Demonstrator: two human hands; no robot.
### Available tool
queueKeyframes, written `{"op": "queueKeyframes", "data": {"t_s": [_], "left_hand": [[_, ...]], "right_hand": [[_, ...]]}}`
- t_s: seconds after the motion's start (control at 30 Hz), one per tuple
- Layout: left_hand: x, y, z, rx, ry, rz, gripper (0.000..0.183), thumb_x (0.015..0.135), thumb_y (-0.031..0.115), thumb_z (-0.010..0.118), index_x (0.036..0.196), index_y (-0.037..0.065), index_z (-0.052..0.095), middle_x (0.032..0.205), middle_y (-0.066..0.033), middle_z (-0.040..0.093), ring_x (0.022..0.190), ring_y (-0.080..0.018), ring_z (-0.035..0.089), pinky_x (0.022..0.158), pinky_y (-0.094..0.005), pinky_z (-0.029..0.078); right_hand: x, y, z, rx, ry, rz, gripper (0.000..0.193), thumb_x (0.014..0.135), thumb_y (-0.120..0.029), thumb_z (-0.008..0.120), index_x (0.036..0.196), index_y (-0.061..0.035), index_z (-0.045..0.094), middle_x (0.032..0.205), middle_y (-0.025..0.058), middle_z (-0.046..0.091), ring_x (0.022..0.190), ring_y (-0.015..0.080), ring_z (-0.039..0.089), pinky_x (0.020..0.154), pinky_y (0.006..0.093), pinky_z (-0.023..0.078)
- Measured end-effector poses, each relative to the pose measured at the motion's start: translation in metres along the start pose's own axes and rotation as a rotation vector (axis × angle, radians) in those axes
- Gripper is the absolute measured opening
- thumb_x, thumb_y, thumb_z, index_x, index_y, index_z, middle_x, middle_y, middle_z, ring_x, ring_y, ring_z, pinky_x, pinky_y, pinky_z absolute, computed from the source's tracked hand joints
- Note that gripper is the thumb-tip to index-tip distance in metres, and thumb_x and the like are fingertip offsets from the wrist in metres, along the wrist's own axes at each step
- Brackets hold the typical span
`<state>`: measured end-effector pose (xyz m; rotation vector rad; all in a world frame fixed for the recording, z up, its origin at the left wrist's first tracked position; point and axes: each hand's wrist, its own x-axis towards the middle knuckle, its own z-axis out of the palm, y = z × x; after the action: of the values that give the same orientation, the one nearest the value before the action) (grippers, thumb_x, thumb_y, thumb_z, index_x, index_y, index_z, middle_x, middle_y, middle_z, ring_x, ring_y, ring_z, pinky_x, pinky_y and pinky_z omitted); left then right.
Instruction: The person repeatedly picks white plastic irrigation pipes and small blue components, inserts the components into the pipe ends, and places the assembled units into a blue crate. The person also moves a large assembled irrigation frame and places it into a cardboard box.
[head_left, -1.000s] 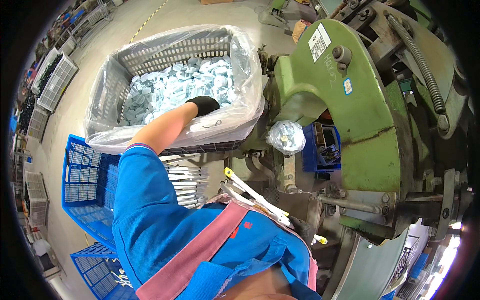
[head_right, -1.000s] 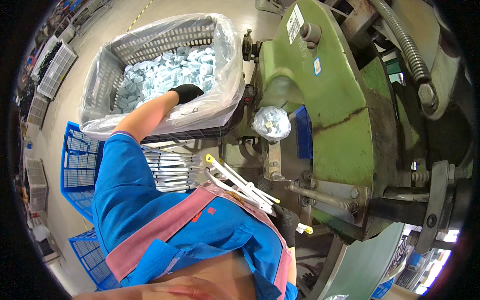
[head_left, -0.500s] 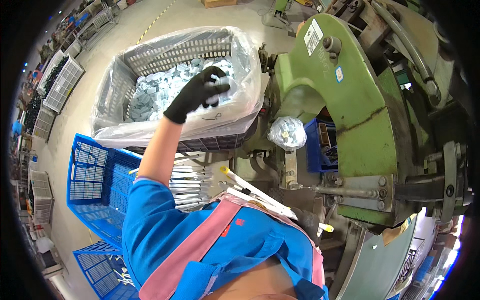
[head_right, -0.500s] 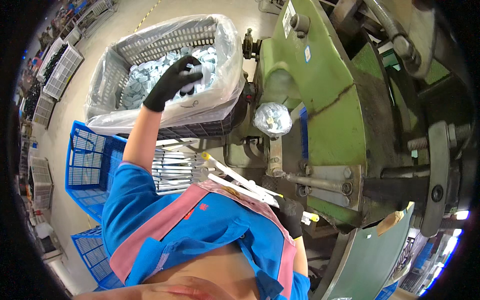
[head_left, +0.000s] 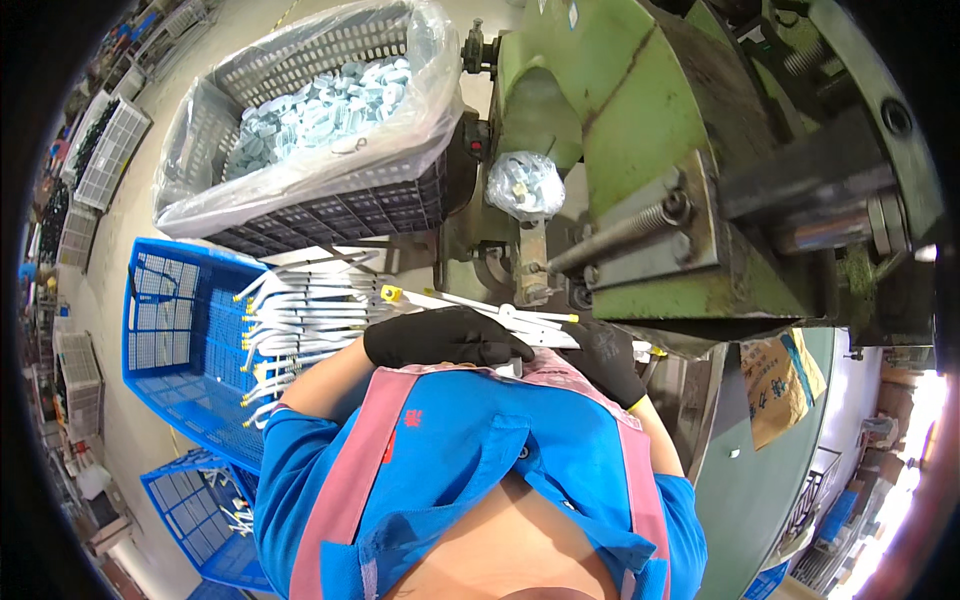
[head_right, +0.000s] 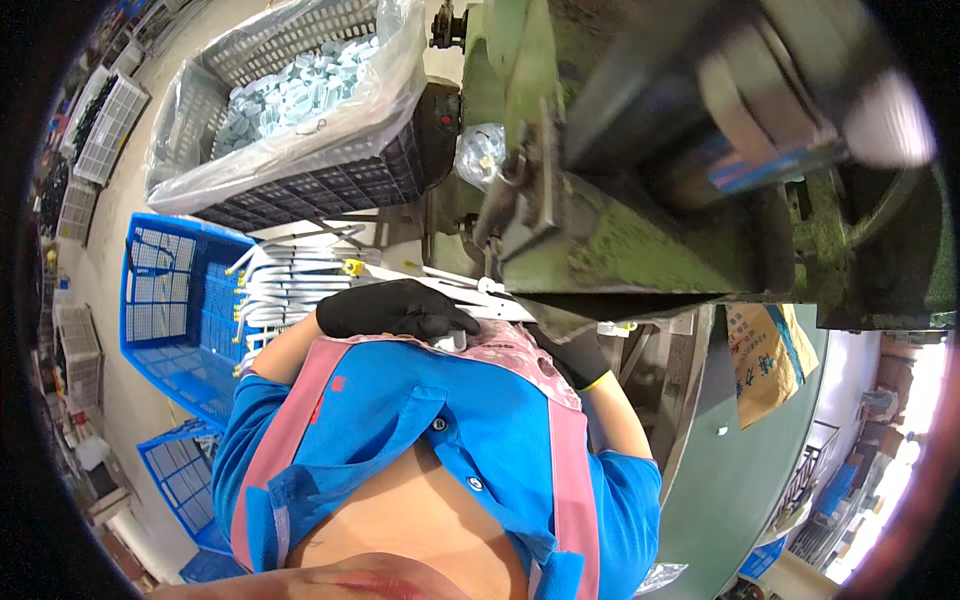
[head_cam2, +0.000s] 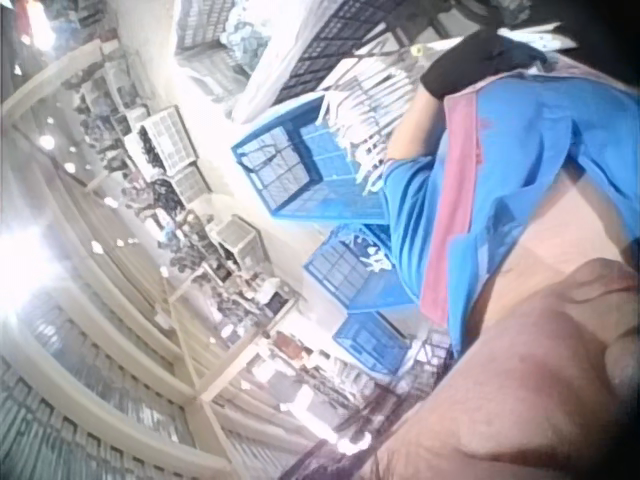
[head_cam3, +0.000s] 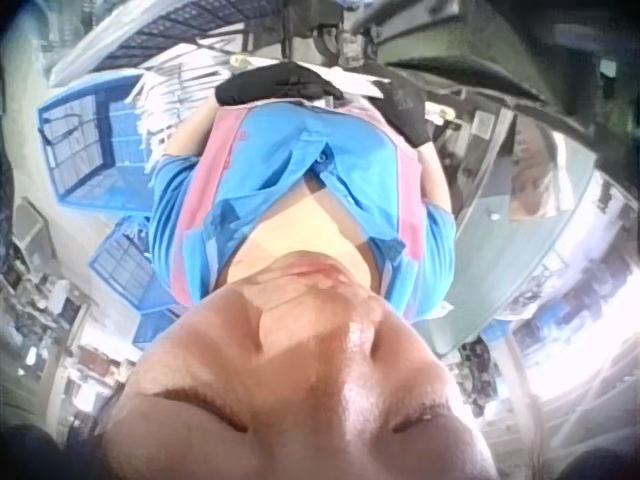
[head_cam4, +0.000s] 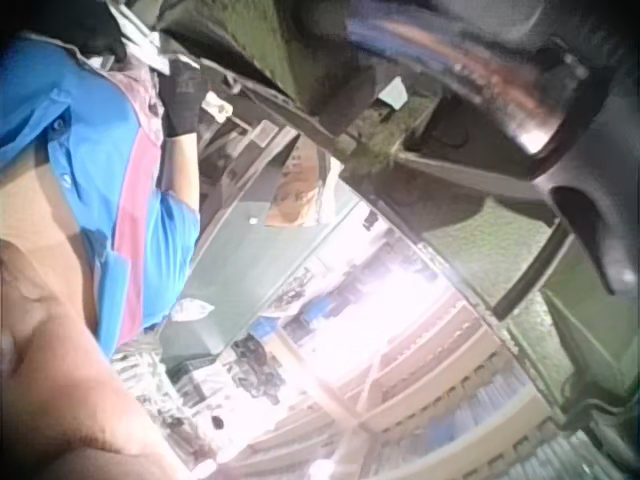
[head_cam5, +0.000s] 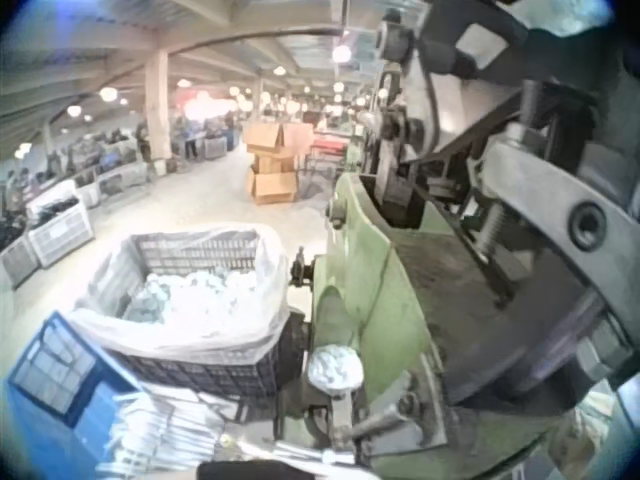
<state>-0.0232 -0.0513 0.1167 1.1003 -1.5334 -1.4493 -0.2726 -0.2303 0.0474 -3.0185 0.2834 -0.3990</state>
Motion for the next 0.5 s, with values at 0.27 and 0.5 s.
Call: {"op": "queueKeyframes", "data": {"t_s": [0.27,0.5], "left_hand": [[0.031,-0.006,0.036,0.021,0.492,-0.048,0.045,0.081,0.027,0.073,0.118,0.005,0.061,0.111,-0.0151,0.066,0.099,-0.0288,0.065,0.087,-0.0363,0.049],[0.079,-0.031,0.041,0.663,0.898,0.096,0.041,0.079,0.025,0.073,0.111,0.003,0.059,0.098,-0.0196,0.064,0.085,-0.0386,0.063,0.074,-0.0447,0.05]], "right_hand": [[-0.006,0.026,-0.025,0.111,-0.161,0.017,0.038,0.071,-0.034,0.073,0.101,-0.011,0.069,0.087,0.0125,0.068,0.072,0.0303,0.065,0.062,0.0402,0.051],[-0.007,0.04,-0.039,0.168,-0.212,-0.083,0.04,0.07,-0.032,0.075,0.103,-0.0095,0.069,0.08,0.0119,0.066,0.068,0.0303,0.064,0.057,0.0398,0.049]]}}
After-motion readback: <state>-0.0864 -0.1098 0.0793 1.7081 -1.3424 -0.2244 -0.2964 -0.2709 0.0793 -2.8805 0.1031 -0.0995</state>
